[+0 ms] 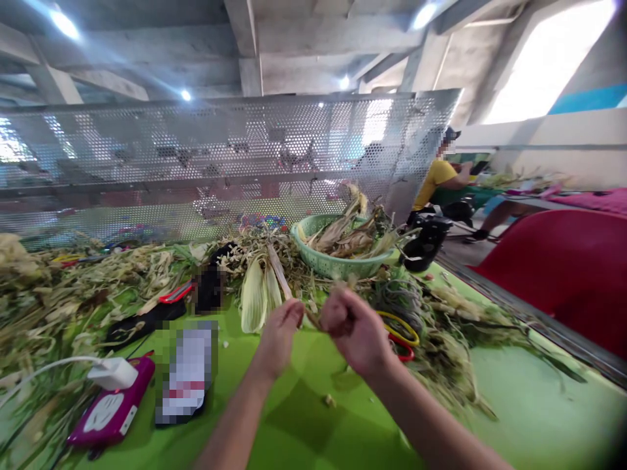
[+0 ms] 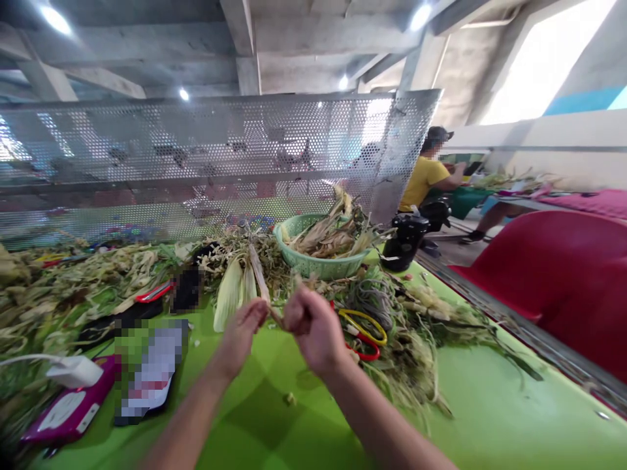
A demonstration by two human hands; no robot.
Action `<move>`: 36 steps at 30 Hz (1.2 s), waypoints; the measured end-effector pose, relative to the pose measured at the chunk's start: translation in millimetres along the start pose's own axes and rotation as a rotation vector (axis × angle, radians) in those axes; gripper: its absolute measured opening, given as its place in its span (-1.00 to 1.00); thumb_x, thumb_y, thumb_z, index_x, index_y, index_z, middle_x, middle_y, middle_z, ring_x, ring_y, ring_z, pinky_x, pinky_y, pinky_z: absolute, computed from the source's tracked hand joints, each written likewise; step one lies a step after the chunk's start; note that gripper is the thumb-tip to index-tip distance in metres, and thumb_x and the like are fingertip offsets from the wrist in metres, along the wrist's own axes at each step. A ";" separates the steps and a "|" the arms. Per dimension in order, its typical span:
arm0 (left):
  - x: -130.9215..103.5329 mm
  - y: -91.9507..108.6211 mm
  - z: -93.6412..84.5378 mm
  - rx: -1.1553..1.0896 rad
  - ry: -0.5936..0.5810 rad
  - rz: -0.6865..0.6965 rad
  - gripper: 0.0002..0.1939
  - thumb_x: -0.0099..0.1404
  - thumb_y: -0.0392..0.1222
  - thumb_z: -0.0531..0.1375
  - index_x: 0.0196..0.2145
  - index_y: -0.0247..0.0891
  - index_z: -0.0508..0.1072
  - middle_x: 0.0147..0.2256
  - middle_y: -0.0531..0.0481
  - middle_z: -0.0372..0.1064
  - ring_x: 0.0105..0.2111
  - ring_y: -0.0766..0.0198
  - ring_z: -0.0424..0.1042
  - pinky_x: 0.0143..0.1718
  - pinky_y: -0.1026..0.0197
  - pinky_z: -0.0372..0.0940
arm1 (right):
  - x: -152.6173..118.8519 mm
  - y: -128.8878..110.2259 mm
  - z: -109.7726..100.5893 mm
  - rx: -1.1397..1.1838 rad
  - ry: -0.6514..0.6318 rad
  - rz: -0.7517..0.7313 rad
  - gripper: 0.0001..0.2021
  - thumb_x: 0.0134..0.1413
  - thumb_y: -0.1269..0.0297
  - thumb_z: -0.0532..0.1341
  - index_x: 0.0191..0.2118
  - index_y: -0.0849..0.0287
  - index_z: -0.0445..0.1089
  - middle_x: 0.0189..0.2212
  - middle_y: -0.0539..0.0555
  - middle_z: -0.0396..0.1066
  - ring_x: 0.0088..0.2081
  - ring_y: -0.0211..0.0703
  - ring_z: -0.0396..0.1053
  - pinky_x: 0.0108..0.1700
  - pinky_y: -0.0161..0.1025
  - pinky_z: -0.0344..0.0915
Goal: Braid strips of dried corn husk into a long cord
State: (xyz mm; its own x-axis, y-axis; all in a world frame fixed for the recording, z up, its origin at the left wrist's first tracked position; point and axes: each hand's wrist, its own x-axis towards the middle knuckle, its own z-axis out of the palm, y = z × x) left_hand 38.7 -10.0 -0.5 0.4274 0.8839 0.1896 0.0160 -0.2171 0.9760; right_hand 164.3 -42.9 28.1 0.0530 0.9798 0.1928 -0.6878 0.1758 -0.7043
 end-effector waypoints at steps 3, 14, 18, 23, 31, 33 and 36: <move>1.6 5.1 -7.7 -0.245 0.124 -0.039 -0.64 0.24 0.11 0.07 -0.47 -0.26 0.26 -0.54 0.13 0.06 -0.51 0.38 0.05 -0.46 0.32 0.02 | -2.2 20.3 6.9 -0.096 -0.069 0.070 -0.65 0.12 0.22 0.13 -0.65 0.20 0.23 -0.71 -0.07 0.03 -0.62 -0.32 -0.05 -0.55 -0.31 -0.05; 8.0 0.6 -23.2 -0.138 0.383 0.017 -0.56 0.25 0.18 0.00 -0.54 -0.24 0.23 -0.56 0.11 0.11 -0.55 0.39 0.09 -0.50 0.32 0.05 | -0.7 -18.0 -3.7 0.053 -0.065 -0.011 -0.68 0.12 0.24 0.11 -0.63 0.17 0.19 -0.73 -0.13 -0.19 -0.66 -0.32 -0.24 -0.61 -0.32 -0.08; 3.9 10.8 -17.9 0.010 0.235 0.087 -0.58 0.31 0.14 -0.09 -0.34 -0.23 0.36 -0.41 0.02 0.27 -0.39 0.30 0.24 -0.35 0.28 0.15 | -2.2 -16.2 -1.6 0.031 -0.052 -0.037 -0.68 0.14 0.24 0.09 -0.62 0.18 0.21 -0.71 -0.11 -0.15 -0.65 -0.32 -0.19 -0.59 -0.32 -0.05; 0.5 10.4 -7.9 0.305 -0.129 0.099 -0.53 0.29 0.16 -0.06 -0.35 -0.24 0.44 -0.41 0.00 0.32 -0.36 0.24 0.26 -0.34 0.25 0.12 | -2.5 -19.8 -2.3 0.020 -0.040 -0.057 -0.68 0.16 0.26 0.07 -0.61 0.19 0.23 -0.71 -0.09 -0.08 -0.64 -0.32 -0.14 -0.59 -0.32 -0.03; 1.8 3.0 -9.7 0.259 -0.208 0.000 -0.52 0.28 0.19 -0.06 -0.48 -0.25 0.33 -0.54 0.08 0.19 -0.48 0.32 0.18 -0.41 0.27 0.03 | 1.3 -27.2 -5.9 0.074 -0.020 -0.076 -0.69 0.16 0.22 0.10 -0.59 0.17 0.27 -0.73 -0.12 -0.08 -0.67 -0.35 -0.08 -0.60 -0.36 0.07; 2.6 2.5 -10.0 0.145 -0.191 -0.048 -0.54 0.27 0.19 -0.05 -0.48 -0.25 0.30 -0.52 0.08 0.18 -0.48 0.33 0.16 -0.42 0.27 0.04 | 3.3 -25.3 -5.3 0.073 0.013 -0.087 -0.76 0.15 0.15 0.12 -0.44 0.15 0.37 -0.66 -0.07 0.13 -0.59 -0.32 0.12 -0.49 -0.34 0.22; 4.0 0.1 -9.0 -0.069 -0.116 -0.133 -0.57 0.27 0.19 -0.04 -0.45 -0.25 0.27 -0.51 0.09 0.14 -0.49 0.34 0.12 -0.43 0.28 0.05 | 5.2 -18.3 -3.8 0.047 0.073 -0.062 -0.73 0.04 0.12 0.22 -0.14 0.09 0.40 -0.34 0.03 0.40 -0.26 -0.19 0.35 -0.19 -0.26 0.33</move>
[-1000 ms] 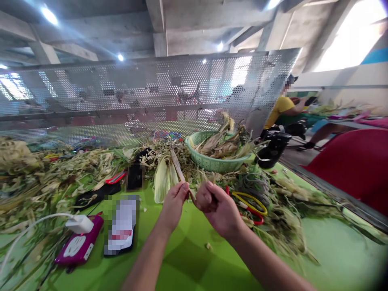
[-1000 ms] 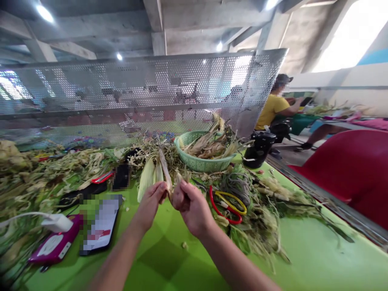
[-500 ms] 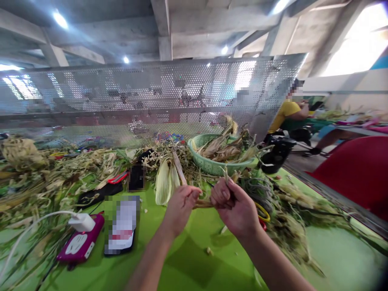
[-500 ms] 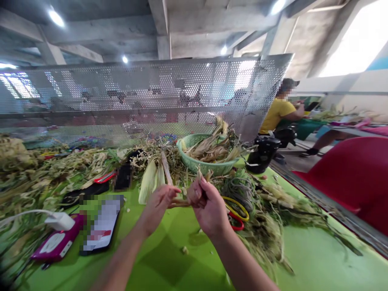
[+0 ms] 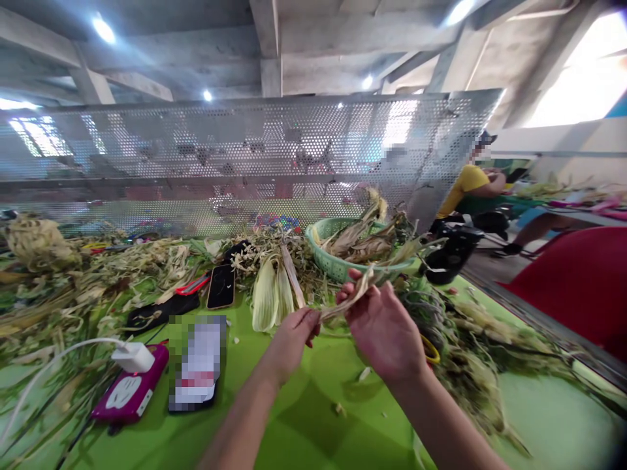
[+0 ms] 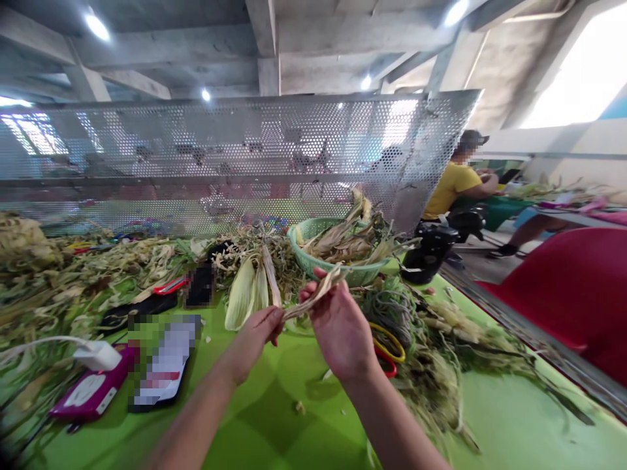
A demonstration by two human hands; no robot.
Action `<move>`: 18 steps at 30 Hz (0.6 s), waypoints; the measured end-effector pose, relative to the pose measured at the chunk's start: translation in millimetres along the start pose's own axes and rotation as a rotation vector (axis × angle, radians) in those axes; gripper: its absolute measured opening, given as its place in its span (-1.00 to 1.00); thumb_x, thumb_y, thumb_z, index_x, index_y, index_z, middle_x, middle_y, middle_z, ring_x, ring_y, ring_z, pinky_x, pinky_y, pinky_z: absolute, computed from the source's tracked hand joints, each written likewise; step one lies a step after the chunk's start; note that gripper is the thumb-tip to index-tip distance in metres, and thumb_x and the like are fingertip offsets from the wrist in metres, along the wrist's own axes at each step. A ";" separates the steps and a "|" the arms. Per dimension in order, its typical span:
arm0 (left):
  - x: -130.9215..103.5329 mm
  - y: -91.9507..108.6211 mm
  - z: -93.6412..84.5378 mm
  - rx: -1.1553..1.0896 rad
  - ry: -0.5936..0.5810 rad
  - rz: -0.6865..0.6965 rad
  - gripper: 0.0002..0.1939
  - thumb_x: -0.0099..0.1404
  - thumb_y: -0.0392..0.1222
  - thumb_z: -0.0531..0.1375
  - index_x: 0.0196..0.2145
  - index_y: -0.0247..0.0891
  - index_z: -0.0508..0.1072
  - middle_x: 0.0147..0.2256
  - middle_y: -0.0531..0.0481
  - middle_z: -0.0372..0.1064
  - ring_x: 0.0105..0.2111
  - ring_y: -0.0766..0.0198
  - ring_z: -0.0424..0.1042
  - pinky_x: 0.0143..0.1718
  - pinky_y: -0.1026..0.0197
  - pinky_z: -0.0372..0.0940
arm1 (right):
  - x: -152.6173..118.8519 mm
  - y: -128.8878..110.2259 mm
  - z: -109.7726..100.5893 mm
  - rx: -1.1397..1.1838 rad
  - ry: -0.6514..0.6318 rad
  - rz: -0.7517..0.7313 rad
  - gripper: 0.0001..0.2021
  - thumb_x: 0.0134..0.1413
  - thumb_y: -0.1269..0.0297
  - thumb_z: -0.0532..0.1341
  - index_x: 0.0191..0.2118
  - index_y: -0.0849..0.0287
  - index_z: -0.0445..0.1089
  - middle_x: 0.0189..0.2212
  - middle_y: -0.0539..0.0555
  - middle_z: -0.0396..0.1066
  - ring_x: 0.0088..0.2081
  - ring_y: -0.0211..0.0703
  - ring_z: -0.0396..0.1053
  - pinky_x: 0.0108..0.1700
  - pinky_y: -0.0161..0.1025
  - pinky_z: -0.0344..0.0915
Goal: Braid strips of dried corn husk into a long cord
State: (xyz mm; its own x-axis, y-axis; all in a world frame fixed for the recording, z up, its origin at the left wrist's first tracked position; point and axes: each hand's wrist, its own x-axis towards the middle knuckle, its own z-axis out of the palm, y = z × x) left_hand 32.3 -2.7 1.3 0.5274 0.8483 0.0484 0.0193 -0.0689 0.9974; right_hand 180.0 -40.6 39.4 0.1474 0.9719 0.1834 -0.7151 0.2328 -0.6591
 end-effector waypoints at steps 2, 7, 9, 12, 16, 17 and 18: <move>0.6 -1.7 1.2 -0.061 0.022 -0.025 -0.59 0.26 0.18 -0.03 -0.42 -0.24 0.27 -0.50 0.10 0.12 -0.49 0.35 0.11 -0.44 0.28 0.05 | -0.3 5.7 0.5 -0.034 0.006 0.039 -0.67 -0.04 0.22 0.29 -0.09 0.09 0.39 -0.23 0.05 0.42 -0.15 -0.15 0.34 -0.10 -0.24 0.31; -2.8 -1.3 4.3 0.285 -0.019 -0.053 -0.56 0.29 0.16 -0.07 -0.49 -0.23 0.28 -0.52 0.07 0.17 -0.50 0.31 0.13 -0.47 0.25 -0.04 | 1.3 7.4 -3.6 0.013 -0.007 0.046 -0.89 0.04 0.26 0.26 -0.31 0.17 0.41 -0.58 -0.07 0.22 -0.52 -0.33 0.21 -0.37 -0.34 0.29; -4.9 0.9 5.4 0.393 -0.032 0.004 -0.56 0.30 0.15 -0.08 -0.50 -0.23 0.29 -0.52 0.05 0.20 -0.49 0.30 0.15 -0.46 0.24 -0.05 | 3.7 2.6 -6.9 0.045 -0.006 0.057 -0.84 0.11 0.22 0.21 -0.42 0.18 0.36 -0.67 -0.13 0.03 -0.63 -0.38 0.02 -0.53 -0.39 0.17; -5.7 3.1 7.6 0.302 -0.092 0.080 -0.60 0.27 0.15 -0.02 -0.47 -0.23 0.29 -0.51 0.08 0.18 -0.48 0.31 0.14 -0.44 0.25 -0.04 | 3.8 -1.4 -7.6 0.080 0.006 0.079 -0.71 0.16 0.17 0.16 -0.53 0.18 0.26 -0.70 -0.15 -0.11 -0.66 -0.37 -0.15 -0.61 -0.40 0.02; -0.9 0.6 10.1 -0.044 0.013 0.024 -0.62 0.26 0.14 0.00 -0.49 -0.24 0.22 -0.54 0.12 0.04 -0.50 0.36 0.03 -0.45 0.27 -0.04 | -5.7 12.0 3.0 0.069 -0.062 0.127 -0.66 0.16 0.17 0.14 -0.58 0.17 0.19 -0.71 -0.14 -0.12 -0.65 -0.34 -0.16 -0.58 -0.36 0.02; 0.3 -0.4 10.5 -0.106 0.040 0.006 -0.62 0.26 0.13 0.01 -0.48 -0.24 0.21 -0.54 0.13 0.02 -0.51 0.36 0.01 -0.46 0.27 -0.04 | -8.2 16.8 5.7 0.041 -0.078 0.123 -0.67 0.15 0.19 0.15 -0.59 0.17 0.19 -0.71 -0.13 -0.08 -0.64 -0.33 -0.13 -0.56 -0.35 0.03; 1.0 -0.9 10.8 -0.133 0.059 -0.002 -0.63 0.26 0.12 0.02 -0.49 -0.24 0.21 -0.54 0.13 0.01 -0.51 0.37 -0.01 -0.46 0.28 -0.04 | -9.9 20.6 7.6 0.016 -0.087 0.115 -0.66 0.15 0.20 0.16 -0.61 0.18 0.19 -0.70 -0.11 -0.04 -0.63 -0.33 -0.10 -0.54 -0.34 0.05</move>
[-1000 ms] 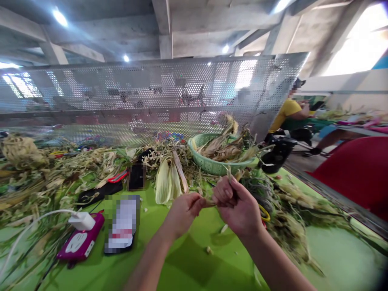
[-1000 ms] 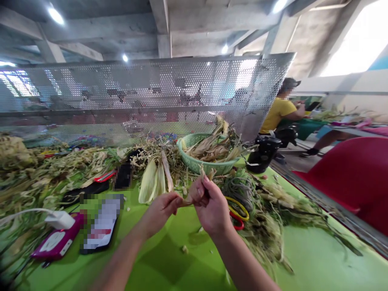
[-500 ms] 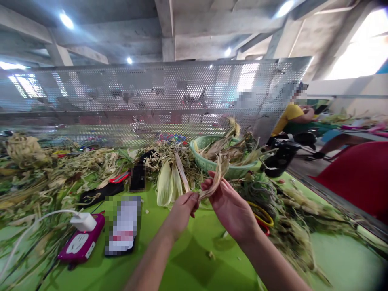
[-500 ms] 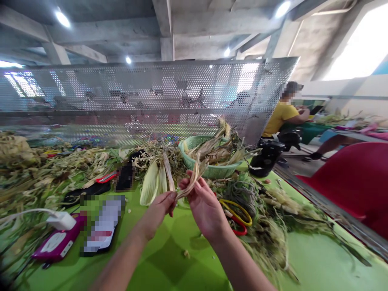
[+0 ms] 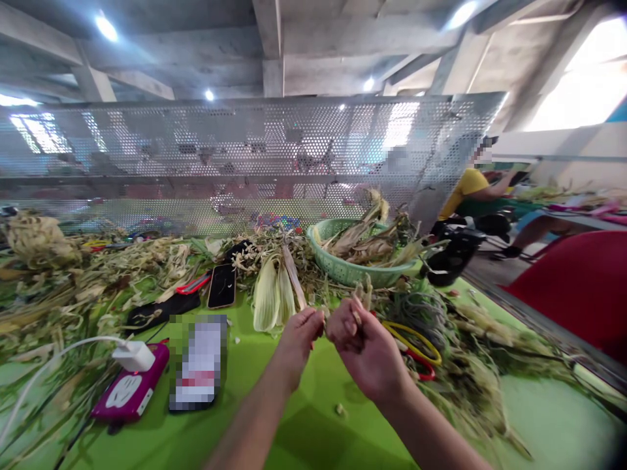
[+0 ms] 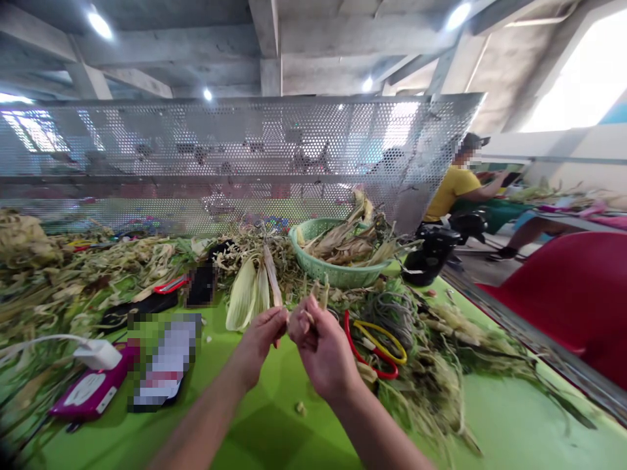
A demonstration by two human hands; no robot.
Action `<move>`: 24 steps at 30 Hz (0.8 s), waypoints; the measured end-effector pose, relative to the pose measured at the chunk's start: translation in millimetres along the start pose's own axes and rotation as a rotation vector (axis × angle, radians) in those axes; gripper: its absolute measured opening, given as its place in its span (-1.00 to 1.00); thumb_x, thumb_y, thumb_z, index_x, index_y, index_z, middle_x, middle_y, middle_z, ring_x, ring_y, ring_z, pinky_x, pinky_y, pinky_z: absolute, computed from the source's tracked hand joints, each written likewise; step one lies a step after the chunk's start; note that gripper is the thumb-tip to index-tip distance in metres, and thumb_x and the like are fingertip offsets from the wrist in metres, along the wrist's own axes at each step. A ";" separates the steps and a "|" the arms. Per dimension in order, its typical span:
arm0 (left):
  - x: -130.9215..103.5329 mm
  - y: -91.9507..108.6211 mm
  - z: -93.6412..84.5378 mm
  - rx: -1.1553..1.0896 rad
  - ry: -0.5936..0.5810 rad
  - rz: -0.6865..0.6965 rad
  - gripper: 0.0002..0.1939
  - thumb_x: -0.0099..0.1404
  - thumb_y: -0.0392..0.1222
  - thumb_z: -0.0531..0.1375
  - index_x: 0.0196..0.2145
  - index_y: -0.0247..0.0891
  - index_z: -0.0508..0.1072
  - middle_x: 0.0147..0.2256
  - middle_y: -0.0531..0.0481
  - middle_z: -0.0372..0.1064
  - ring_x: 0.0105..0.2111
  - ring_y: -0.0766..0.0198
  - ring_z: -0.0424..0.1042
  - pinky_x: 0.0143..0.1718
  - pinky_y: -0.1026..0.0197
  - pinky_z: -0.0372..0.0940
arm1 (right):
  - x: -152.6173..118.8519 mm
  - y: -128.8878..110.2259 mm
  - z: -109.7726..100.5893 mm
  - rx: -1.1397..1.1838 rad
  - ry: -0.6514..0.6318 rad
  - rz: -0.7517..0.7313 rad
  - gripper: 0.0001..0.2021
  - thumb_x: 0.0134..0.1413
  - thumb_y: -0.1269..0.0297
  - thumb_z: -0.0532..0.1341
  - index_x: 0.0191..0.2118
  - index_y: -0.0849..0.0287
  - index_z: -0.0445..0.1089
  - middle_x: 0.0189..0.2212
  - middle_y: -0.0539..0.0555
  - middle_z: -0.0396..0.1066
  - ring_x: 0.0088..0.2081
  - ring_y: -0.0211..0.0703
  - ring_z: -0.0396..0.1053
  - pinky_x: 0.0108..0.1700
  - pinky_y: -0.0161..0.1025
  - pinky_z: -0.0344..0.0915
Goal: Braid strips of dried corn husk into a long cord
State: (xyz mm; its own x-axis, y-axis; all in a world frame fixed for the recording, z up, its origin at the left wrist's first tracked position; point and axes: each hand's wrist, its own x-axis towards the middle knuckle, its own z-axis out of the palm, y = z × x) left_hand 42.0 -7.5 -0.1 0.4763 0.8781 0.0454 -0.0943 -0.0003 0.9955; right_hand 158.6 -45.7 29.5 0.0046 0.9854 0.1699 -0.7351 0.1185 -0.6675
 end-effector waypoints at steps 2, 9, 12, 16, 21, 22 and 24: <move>-0.8 1.1 1.1 0.027 0.006 0.013 -0.64 0.25 0.09 0.04 -0.51 -0.25 0.20 -0.55 0.13 -0.01 -0.51 0.37 -0.02 -0.47 0.27 -0.06 | -0.3 1.9 0.6 -0.022 0.009 0.003 -0.66 0.14 0.19 0.16 -0.62 0.18 0.19 -0.70 -0.10 -0.02 -0.63 -0.33 -0.11 -0.55 -0.33 0.04; -16.0 19.0 9.1 0.007 -0.270 0.082 -0.64 0.26 0.05 0.06 -0.55 -0.26 0.19 -0.55 0.11 0.02 -0.51 0.37 0.00 -0.47 0.26 -0.06 | -0.3 -23.2 0.0 -0.054 0.098 -0.099 -0.63 0.18 0.15 0.07 -0.62 0.14 0.15 -0.72 -0.14 -0.21 -0.67 -0.31 -0.27 -0.65 -0.35 -0.05; -11.7 15.8 7.1 -0.104 -0.115 0.066 -0.64 0.25 0.04 0.07 -0.55 -0.26 0.17 -0.56 0.13 -0.01 -0.51 0.38 -0.03 -0.47 0.26 -0.07 | -2.5 -12.1 7.9 -0.069 0.078 -0.067 -0.63 0.18 0.15 0.07 -0.62 0.14 0.13 -0.73 -0.13 -0.20 -0.67 -0.31 -0.22 -0.62 -0.34 0.01; -3.0 4.3 4.0 -0.114 0.013 -0.025 -0.64 0.24 0.08 0.06 -0.52 -0.25 0.19 -0.59 0.15 -0.04 -0.55 0.39 -0.07 -0.50 0.26 -0.11 | 1.0 -5.0 5.0 -0.034 0.064 -0.001 -0.62 0.17 0.16 0.08 -0.64 0.15 0.14 -0.74 -0.13 -0.19 -0.67 -0.31 -0.20 -0.60 -0.33 0.01; -10.0 7.2 10.7 0.111 -0.151 0.029 -0.64 0.25 0.06 0.06 -0.54 -0.26 0.22 -0.57 0.13 0.03 -0.54 0.38 0.00 -0.48 0.25 -0.09 | 4.7 -25.1 -7.1 -0.011 0.093 -0.098 -0.65 0.16 0.18 0.10 -0.62 0.15 0.15 -0.74 -0.14 -0.18 -0.68 -0.33 -0.22 -0.64 -0.35 -0.02; -11.8 9.5 11.7 0.099 -0.168 0.044 -0.65 0.25 0.06 0.06 -0.53 -0.25 0.21 -0.57 0.13 0.04 -0.53 0.37 0.01 -0.48 0.25 -0.08 | 4.3 -25.3 -6.4 -0.025 0.095 -0.108 -0.65 0.15 0.17 0.11 -0.62 0.15 0.15 -0.74 -0.14 -0.18 -0.68 -0.34 -0.21 -0.64 -0.35 -0.02; -12.9 13.1 11.6 0.020 -0.130 0.093 -0.64 0.27 0.05 0.04 -0.53 -0.25 0.19 -0.55 0.12 0.04 -0.50 0.37 0.02 -0.46 0.26 -0.04 | 3.3 -19.6 -1.8 -0.064 0.094 -0.078 -0.64 0.14 0.15 0.12 -0.62 0.15 0.15 -0.73 -0.14 -0.17 -0.69 -0.34 -0.19 -0.64 -0.36 0.00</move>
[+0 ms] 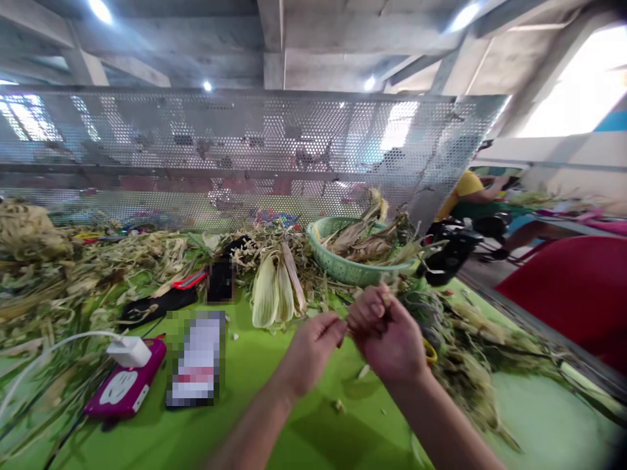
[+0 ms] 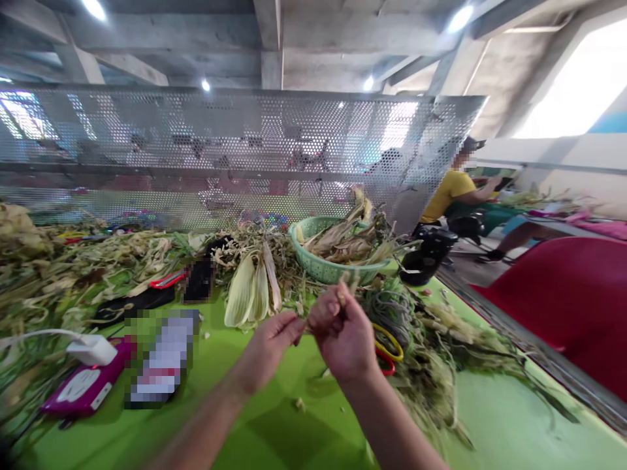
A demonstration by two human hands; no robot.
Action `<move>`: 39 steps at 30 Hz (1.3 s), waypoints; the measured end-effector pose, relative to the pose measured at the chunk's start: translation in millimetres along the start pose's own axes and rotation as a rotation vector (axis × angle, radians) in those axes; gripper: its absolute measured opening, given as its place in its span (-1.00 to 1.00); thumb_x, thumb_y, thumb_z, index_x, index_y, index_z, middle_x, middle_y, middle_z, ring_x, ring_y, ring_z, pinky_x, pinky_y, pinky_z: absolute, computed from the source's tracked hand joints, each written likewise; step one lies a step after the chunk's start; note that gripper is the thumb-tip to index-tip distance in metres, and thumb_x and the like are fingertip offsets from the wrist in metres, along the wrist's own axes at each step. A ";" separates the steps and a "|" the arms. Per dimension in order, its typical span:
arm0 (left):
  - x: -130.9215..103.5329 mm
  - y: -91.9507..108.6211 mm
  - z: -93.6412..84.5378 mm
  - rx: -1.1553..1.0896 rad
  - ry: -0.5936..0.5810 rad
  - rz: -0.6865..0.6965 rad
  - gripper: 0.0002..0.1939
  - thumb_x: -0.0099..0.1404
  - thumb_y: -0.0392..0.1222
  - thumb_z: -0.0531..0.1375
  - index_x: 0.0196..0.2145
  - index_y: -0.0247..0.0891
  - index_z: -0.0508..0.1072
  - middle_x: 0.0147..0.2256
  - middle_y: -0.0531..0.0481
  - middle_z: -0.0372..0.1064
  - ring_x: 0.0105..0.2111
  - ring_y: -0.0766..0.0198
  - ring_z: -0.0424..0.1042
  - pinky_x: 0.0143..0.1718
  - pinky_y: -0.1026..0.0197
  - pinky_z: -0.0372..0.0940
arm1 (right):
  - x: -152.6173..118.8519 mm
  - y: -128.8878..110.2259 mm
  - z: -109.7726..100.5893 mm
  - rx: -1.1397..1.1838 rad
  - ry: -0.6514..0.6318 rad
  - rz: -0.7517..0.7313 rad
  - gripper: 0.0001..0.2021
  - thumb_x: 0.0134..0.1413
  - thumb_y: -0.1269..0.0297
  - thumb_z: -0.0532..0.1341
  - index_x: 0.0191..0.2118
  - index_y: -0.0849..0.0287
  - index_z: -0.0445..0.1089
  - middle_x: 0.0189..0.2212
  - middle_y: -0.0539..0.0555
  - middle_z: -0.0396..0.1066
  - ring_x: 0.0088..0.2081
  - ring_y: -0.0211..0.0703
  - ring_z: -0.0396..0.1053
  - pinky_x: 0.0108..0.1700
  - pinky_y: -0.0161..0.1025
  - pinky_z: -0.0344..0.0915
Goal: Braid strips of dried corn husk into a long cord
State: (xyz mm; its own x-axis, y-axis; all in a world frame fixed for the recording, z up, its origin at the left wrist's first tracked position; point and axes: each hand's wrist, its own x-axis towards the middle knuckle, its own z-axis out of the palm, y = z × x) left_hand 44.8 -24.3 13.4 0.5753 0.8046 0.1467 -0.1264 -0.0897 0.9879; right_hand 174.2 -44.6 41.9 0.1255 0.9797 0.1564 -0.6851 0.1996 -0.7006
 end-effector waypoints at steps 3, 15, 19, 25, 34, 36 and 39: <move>3.0 -1.2 -5.1 -0.070 0.095 -0.018 -0.63 0.27 0.08 0.02 -0.54 -0.25 0.16 -0.56 0.13 0.00 -0.52 0.37 -0.01 -0.47 0.27 -0.05 | -2.0 9.2 7.5 -0.035 -0.020 0.060 -0.63 0.13 0.14 0.13 -0.63 0.16 0.15 -0.73 -0.13 -0.14 -0.67 -0.34 -0.15 -0.61 -0.36 0.04; 2.3 -11.6 -9.8 0.231 -0.084 -0.102 -0.64 0.29 0.10 -0.03 -0.36 -0.23 0.37 -0.50 0.09 0.13 -0.49 0.34 0.10 -0.45 0.27 0.01 | 3.5 -18.3 -6.3 0.012 0.007 -0.085 -0.69 0.14 0.05 0.10 -0.52 0.11 0.29 -0.69 -0.10 0.02 -0.65 -0.31 0.04 -0.55 -0.33 0.17; 3.4 -9.1 -15.0 0.063 0.007 -0.094 -0.61 0.29 0.13 -0.03 -0.37 -0.26 0.34 -0.53 0.10 0.06 -0.49 0.35 0.08 -0.45 0.29 0.02 | 8.1 -13.0 -13.3 -0.146 -0.026 -0.079 -0.76 -0.04 0.11 0.27 -0.24 0.08 0.43 -0.26 0.02 0.41 -0.21 -0.15 0.33 -0.13 -0.22 0.29; 3.2 -10.1 -16.1 -0.031 0.024 -0.082 -0.60 0.27 0.15 -0.02 -0.40 -0.26 0.31 -0.54 0.10 0.06 -0.52 0.36 0.06 -0.48 0.29 0.00 | 12.0 1.2 -26.0 -0.654 -0.072 -0.005 -0.79 -0.07 0.28 0.34 -0.23 0.13 0.46 -0.39 -0.02 0.46 -0.33 -0.21 0.35 -0.20 -0.26 0.25; 5.5 -11.2 -20.3 0.391 0.151 -0.054 -0.62 0.32 0.05 -0.10 -0.46 -0.21 0.31 -0.48 0.04 0.25 -0.44 0.26 0.20 -0.40 0.25 0.04 | 11.3 8.6 -25.5 -1.198 -0.097 -0.373 -0.95 0.01 0.29 0.26 -0.37 0.07 0.48 -0.41 0.01 0.45 -0.34 -0.07 0.35 -0.22 -0.20 0.22; 6.7 -13.2 -22.3 0.433 0.192 -0.061 -0.64 0.31 0.04 -0.07 -0.49 -0.20 0.29 -0.51 0.04 0.24 -0.43 0.24 0.22 -0.39 0.24 0.05 | 5.6 12.7 -19.0 -1.256 -0.222 -0.393 -0.94 0.01 0.36 0.25 -0.38 0.06 0.48 -0.43 0.02 0.44 -0.36 -0.09 0.34 -0.26 -0.22 0.22; 6.0 -13.3 -22.8 0.438 0.222 -0.053 -0.64 0.30 0.06 -0.07 -0.49 -0.19 0.29 -0.51 0.03 0.24 -0.40 0.21 0.24 -0.37 0.24 0.06 | 3.2 17.8 -16.0 -1.250 -0.347 -0.372 -0.91 0.04 0.36 0.22 -0.35 0.06 0.47 -0.43 0.02 0.42 -0.37 -0.10 0.32 -0.28 -0.23 0.21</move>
State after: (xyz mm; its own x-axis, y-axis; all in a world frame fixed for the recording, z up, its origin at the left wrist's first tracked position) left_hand 31.5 -4.9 -0.1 0.3796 0.9161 0.1287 0.2772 -0.2454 0.9289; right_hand 173.9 -37.6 18.8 -0.1550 0.8460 0.5102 0.4802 0.5158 -0.7095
